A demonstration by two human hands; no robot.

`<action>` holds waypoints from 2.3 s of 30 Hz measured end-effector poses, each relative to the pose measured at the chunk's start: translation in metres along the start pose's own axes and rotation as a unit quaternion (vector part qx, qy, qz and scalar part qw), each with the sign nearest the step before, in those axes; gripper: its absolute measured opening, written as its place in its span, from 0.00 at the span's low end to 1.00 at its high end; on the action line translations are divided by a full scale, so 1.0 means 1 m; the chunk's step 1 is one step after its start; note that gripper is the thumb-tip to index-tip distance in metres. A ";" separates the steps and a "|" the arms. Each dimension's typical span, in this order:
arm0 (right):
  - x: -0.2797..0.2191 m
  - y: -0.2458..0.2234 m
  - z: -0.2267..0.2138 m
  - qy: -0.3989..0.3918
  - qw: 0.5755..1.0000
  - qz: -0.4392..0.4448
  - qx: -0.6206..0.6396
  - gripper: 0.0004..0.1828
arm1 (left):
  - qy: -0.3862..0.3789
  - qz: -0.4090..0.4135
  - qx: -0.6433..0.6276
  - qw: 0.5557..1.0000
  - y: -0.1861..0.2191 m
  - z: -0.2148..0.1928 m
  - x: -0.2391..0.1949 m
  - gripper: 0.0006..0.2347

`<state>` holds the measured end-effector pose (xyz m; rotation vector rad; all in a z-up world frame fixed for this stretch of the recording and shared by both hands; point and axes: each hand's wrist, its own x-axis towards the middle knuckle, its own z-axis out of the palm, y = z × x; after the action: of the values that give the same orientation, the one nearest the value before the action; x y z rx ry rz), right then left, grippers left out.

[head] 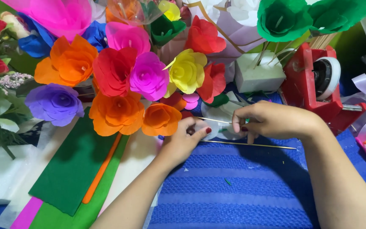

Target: Assembling paper flowers by attaching individual petals to a wooden stick.

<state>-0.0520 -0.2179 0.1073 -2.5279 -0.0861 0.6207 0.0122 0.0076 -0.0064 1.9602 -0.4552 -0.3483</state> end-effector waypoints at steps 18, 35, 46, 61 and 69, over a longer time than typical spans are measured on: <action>-0.015 -0.015 -0.008 0.023 0.995 0.096 -0.027 0.29 | 0.050 -0.038 -0.057 0.996 -0.016 -0.013 0.011 0.14; -0.002 -0.013 -0.001 0.057 0.996 0.073 -0.012 0.27 | 0.040 0.064 0.060 0.995 -0.013 -0.013 0.000 0.23; 0.004 -0.018 0.020 0.165 0.986 0.001 -0.041 0.21 | 0.063 0.030 0.119 0.990 0.002 -0.013 -0.004 0.20; -0.058 0.058 0.063 0.241 0.928 -0.189 -0.212 0.21 | -0.183 0.052 -0.057 0.980 0.025 -0.008 -0.030 0.16; -0.057 0.068 0.073 0.340 0.855 -0.267 -0.289 0.14 | -0.172 0.202 0.049 0.963 0.014 0.000 -0.028 0.15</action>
<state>-0.1395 -0.2514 0.0414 -2.9185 -0.7803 -0.6217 -0.0144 0.0156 0.0075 1.8471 -1.0970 -0.4093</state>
